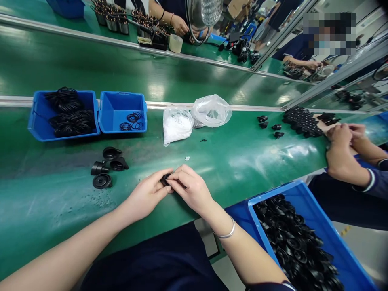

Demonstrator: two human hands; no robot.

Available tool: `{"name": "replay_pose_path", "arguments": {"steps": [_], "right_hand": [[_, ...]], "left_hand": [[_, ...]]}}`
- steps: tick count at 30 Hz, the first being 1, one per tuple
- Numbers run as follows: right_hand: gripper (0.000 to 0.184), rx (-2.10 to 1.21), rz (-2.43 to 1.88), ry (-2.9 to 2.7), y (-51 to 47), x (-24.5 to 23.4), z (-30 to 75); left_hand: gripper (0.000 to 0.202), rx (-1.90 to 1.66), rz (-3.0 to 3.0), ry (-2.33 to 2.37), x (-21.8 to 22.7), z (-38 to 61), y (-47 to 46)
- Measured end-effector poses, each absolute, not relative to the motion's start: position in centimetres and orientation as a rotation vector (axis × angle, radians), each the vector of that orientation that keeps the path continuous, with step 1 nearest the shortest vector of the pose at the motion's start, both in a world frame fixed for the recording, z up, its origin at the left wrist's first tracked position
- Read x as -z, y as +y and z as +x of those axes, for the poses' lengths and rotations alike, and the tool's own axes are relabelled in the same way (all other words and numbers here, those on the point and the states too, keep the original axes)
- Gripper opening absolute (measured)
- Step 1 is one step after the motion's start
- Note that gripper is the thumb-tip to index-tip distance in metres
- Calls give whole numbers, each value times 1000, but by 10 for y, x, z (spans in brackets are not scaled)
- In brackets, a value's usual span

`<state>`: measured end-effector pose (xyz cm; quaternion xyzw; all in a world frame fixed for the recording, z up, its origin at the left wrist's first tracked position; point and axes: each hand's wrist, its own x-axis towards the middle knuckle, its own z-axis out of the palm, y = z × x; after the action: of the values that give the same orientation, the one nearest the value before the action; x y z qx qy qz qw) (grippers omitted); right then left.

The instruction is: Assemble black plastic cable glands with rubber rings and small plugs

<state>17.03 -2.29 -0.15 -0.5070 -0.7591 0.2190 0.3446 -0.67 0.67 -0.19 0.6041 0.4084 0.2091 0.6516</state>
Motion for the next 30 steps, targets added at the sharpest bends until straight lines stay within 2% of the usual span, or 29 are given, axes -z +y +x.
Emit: {"name": "replay_pose_path", "arguments": {"steps": [11,19,25,30], "right_hand": [[39,-261,-1407,-2331,-48,-3,166],[49,-382,-1368,-2205,-52,2,173],[49,-296,-1341,-2253,-54,8,171],[46,-405,-1340,-2083,-51,6,170]], "left_hand": [[47,-453,1425,958,8,-9,7],[46,-546,1159,771,9,-7,6],[44,-546,1191,783,10,-6,6],[44,-541,1204,783,10,-7,6]]}}
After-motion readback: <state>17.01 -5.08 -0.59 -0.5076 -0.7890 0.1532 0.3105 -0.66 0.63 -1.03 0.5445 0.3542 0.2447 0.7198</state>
